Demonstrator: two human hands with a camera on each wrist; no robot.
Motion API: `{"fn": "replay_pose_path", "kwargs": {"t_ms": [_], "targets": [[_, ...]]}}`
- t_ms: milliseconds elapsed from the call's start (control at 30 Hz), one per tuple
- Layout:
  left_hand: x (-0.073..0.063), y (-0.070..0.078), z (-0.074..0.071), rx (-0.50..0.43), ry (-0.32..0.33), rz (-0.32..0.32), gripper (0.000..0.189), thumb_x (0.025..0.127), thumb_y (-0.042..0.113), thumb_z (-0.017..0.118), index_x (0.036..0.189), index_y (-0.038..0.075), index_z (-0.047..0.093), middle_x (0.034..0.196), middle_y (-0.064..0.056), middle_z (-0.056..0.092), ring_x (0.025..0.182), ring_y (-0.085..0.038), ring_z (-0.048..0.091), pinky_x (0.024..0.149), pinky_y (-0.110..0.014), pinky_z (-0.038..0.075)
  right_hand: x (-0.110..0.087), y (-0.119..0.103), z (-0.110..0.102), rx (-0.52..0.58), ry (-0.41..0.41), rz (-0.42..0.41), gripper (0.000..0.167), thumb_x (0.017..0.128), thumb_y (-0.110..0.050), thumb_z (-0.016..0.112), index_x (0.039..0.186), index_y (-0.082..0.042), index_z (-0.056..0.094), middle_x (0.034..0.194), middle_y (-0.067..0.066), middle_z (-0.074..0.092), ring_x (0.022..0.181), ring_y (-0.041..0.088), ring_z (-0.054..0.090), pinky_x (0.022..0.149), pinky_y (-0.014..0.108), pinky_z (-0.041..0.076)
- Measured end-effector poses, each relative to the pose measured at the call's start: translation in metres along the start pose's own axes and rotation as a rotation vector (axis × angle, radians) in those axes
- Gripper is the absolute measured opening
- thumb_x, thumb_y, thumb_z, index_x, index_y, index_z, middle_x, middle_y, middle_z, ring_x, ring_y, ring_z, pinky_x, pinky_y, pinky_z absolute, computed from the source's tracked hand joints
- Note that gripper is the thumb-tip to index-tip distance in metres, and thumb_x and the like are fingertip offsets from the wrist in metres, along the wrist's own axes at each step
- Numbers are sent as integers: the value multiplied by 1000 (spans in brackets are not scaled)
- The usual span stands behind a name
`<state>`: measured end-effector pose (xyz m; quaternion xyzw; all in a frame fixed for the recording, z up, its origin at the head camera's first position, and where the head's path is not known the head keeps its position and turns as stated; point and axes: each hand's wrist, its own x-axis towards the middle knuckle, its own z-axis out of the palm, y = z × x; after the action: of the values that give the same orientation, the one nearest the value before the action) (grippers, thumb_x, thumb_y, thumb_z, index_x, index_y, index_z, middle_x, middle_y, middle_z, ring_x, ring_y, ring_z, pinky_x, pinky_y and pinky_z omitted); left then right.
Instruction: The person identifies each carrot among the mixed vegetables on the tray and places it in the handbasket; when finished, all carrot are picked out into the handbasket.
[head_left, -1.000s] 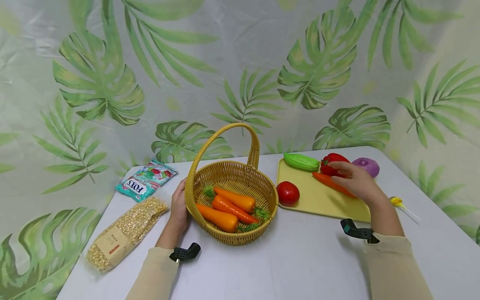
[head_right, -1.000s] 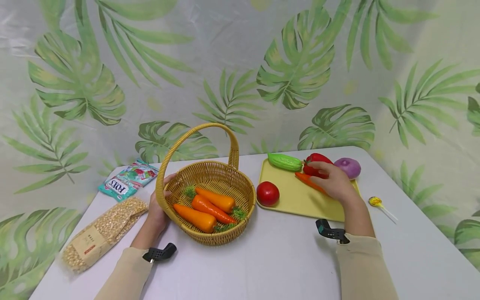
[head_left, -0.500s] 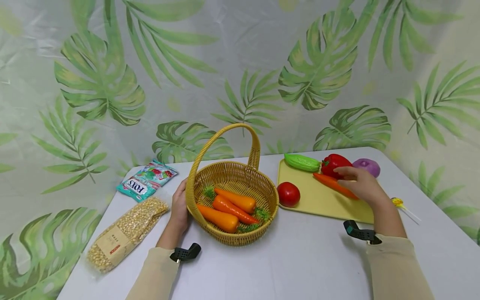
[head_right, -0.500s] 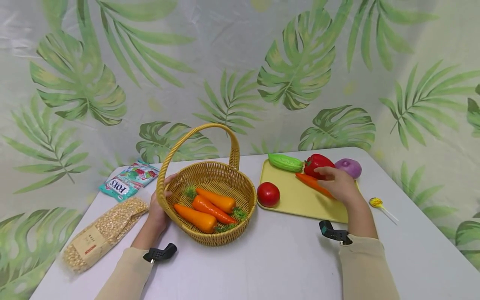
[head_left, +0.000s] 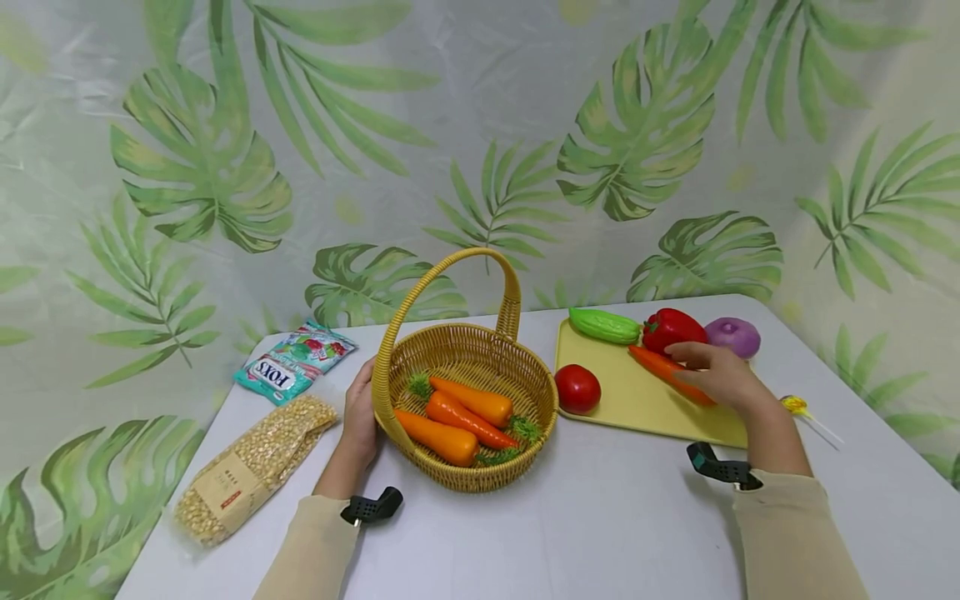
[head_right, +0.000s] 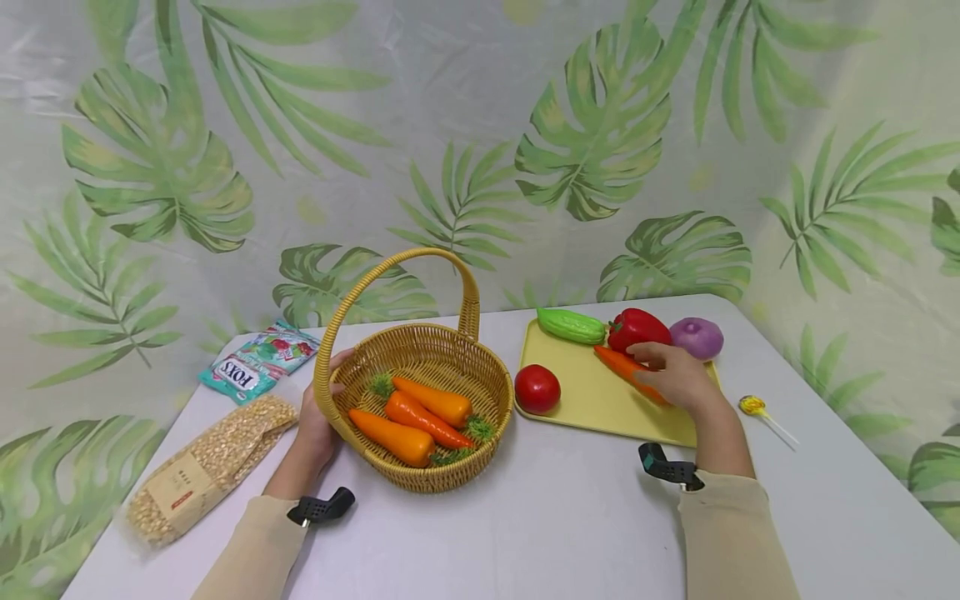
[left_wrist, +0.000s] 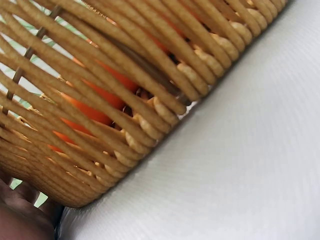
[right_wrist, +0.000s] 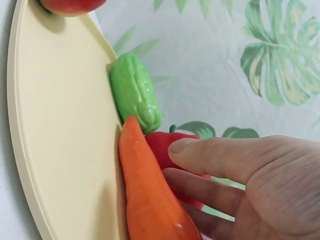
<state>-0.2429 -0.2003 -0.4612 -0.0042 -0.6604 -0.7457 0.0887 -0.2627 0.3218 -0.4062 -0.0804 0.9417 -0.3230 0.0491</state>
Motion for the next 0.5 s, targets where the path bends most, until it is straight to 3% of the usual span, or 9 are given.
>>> {"fn": "replay_pose_path", "kwargs": {"t_ms": [200,367,500], "targets": [[-1,-1,0,-5,5,-8,40,106,20,37,144,15,52,148,-3,52,137,-14,44,108,-19,38,3,3,7,-3,-44,-1,46,96,-26,65,137,-7,57,137,28,55,115,43,55,84,35,57],[-1,0,1,-14,9,-7,40,106,19,37,143,15,52,147,-4,52,136,-14,44,107,-19,39,4,2,10,-18,-64,-12,45,93,-22,67,135,-7,59,138,27,55,111,41,55,82,33,54],[-1,0,1,-14,7,1,40,106,19,37,143,15,52,147,-3,53,136,-15,45,107,-19,40,5,1,11,-32,-68,-39,47,92,-19,68,137,-7,58,139,27,55,112,41,54,86,38,53]]}}
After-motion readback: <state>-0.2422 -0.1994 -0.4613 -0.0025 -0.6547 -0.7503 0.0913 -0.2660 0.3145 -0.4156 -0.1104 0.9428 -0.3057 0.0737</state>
